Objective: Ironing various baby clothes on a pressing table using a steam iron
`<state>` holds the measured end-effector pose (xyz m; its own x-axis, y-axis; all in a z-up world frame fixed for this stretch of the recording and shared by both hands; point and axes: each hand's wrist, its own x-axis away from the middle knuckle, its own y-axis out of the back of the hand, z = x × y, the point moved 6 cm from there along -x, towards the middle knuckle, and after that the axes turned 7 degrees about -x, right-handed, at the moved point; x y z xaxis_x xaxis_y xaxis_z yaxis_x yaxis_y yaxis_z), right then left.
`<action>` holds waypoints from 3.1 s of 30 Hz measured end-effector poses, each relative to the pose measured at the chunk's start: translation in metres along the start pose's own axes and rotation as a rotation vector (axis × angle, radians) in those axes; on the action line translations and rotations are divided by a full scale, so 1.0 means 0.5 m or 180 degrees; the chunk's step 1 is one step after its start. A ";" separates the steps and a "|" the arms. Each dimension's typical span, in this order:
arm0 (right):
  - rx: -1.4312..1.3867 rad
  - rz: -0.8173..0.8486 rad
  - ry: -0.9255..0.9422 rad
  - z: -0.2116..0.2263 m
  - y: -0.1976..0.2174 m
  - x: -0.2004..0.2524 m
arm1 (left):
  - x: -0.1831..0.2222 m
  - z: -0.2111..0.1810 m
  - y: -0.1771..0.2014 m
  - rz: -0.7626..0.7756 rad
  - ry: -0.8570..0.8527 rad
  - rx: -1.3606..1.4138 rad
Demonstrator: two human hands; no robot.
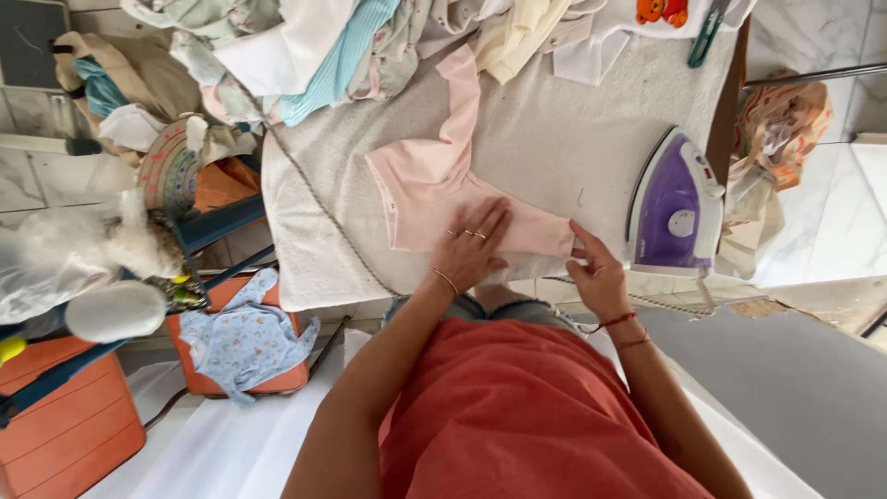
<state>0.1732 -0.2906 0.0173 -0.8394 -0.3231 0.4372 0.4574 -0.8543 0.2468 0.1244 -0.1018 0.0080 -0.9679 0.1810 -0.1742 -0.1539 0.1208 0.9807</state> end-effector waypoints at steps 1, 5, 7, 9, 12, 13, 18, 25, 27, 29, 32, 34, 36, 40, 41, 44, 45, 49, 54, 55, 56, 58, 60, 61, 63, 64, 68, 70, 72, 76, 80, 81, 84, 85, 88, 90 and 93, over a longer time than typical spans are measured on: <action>-0.0106 -0.0004 0.0010 0.002 -0.001 0.003 | -0.012 -0.022 -0.010 0.0102 -0.0128 0.0129; 0.0437 -0.0123 0.0412 0.144 0.049 0.025 | -0.053 -0.104 -0.043 0.0078 -0.0298 0.0477; 0.1900 -0.0956 0.1576 0.224 0.112 0.048 | -0.071 -0.141 -0.039 0.0143 -0.0550 0.0610; 0.2101 -0.1349 0.1800 0.249 0.157 0.045 | -0.082 -0.155 -0.017 0.0414 -0.0828 0.0322; 0.2023 -0.1874 0.1236 0.231 0.219 0.027 | -0.079 -0.188 -0.012 0.0939 -0.1459 0.0146; 0.1696 -0.1925 0.0503 0.199 0.237 0.006 | -0.070 -0.197 -0.016 0.1208 -0.1755 0.0226; 0.1479 -0.1748 0.0219 0.049 0.304 -0.060 | 0.000 -0.183 -0.063 0.0579 -0.0755 0.1427; 0.1231 -0.1210 0.0465 0.224 0.132 0.011 | 0.157 0.106 -0.006 -0.0268 0.1947 0.0611; 0.2018 -0.0888 0.0251 0.219 0.073 0.013 | 0.172 0.161 0.062 -0.0406 0.2425 0.0624; 0.2780 -0.0567 0.0063 0.213 0.012 0.008 | 0.186 0.201 0.115 -0.0570 0.2893 0.0609; 0.3040 0.0339 0.1631 0.251 -0.127 -0.003 | 0.204 0.229 0.106 0.0143 0.3704 0.1465; 0.3153 0.0375 0.1371 0.246 -0.181 -0.022 | 0.214 0.220 0.070 0.1192 0.3959 0.1932; 0.3081 0.0830 0.1107 0.257 -0.218 -0.040 | 0.241 0.228 0.015 0.1209 0.4031 0.1877; 0.3187 0.1551 0.1593 0.272 -0.225 -0.022 | 0.249 0.235 -0.037 0.1414 0.3836 0.1738; 0.3197 0.1592 0.1603 0.240 -0.213 -0.032 | 0.246 0.245 -0.032 0.1414 0.3878 0.1748; 0.2618 0.0530 0.2097 0.205 -0.119 -0.012 | 0.246 0.220 -0.026 0.1353 0.3772 0.2110; 0.2756 0.0638 0.1569 0.187 -0.103 -0.018 | 0.245 0.229 -0.021 0.1288 0.3783 0.2116; 0.3363 0.0779 0.0912 0.175 -0.057 0.003 | 0.243 0.239 -0.004 0.1172 0.3863 0.2217; 0.3132 0.0573 0.0706 0.188 -0.107 -0.012 | 0.252 0.243 -0.004 0.1153 0.3935 0.2460; 0.3218 0.0894 0.0822 0.208 -0.131 -0.016 | 0.243 0.250 -0.005 0.1142 0.3913 0.2530; 0.3214 0.0869 0.0833 0.209 -0.146 -0.025 | 0.241 0.256 -0.003 0.1127 0.3892 0.2524; 0.3136 0.0730 0.0169 0.191 -0.155 -0.044 | 0.246 0.253 -0.005 0.1230 0.3914 0.2490; 0.3101 0.0951 0.0341 0.211 -0.179 -0.050 | 0.251 0.251 -0.008 0.1169 0.3986 0.2472; 0.3059 0.1031 0.0479 0.224 -0.189 -0.049 | 0.242 0.254 -0.011 0.1106 0.3913 0.2479; 0.3134 0.1060 0.1185 0.226 -0.207 -0.038 | 0.259 0.251 -0.016 0.1171 0.3904 0.2471; 0.3210 0.1076 0.1907 0.239 -0.218 -0.031 | 0.258 0.252 -0.023 0.1218 0.3898 0.2473; 0.3161 0.1314 0.0624 0.222 -0.236 -0.056 | 0.271 0.257 -0.006 0.1279 0.3954 0.2415; 0.3288 0.1692 0.1403 0.250 -0.257 -0.034 | 0.257 0.256 -0.015 0.1201 0.3890 0.2449; 0.3216 0.1431 0.1094 0.245 -0.248 -0.043 | 0.253 0.256 -0.023 0.1208 0.3865 0.2465; 0.3106 0.1561 0.1747 0.269 -0.272 -0.034 | 0.257 0.258 -0.017 0.1255 0.3892 0.2385; 0.3006 0.1379 0.2240 0.281 -0.280 -0.027 | 0.256 0.262 -0.041 0.1266 0.3844 0.2365; 0.3035 0.1319 0.1680 0.266 -0.277 -0.036 | 0.259 0.261 -0.040 0.1245 0.3841 0.2362; 0.3018 0.1434 0.1594 0.249 -0.282 -0.026 | 0.278 0.262 -0.043 0.1267 0.3854 0.2332; 0.3039 0.1541 0.2072 0.259 -0.275 -0.018 | 0.262 0.261 -0.053 0.1267 0.3808 0.2366; 0.2956 0.1090 0.2236 0.239 -0.262 -0.020 | 0.254 0.264 -0.014 0.1542 0.3805 0.2260; 0.2858 0.0832 0.1823 0.230 -0.232 -0.020 | 0.243 0.261 0.009 0.1551 0.3885 0.2283; 0.2822 0.0481 0.1304 0.195 -0.157 -0.006 | 0.239 0.262 0.020 0.1607 0.3906 0.2226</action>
<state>0.1683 -0.1827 0.0809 -0.7142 -0.6626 0.2257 0.4823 -0.2321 0.8447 0.0331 0.0490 -0.0146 -0.5032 -0.5215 0.6891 0.0185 0.7907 0.6119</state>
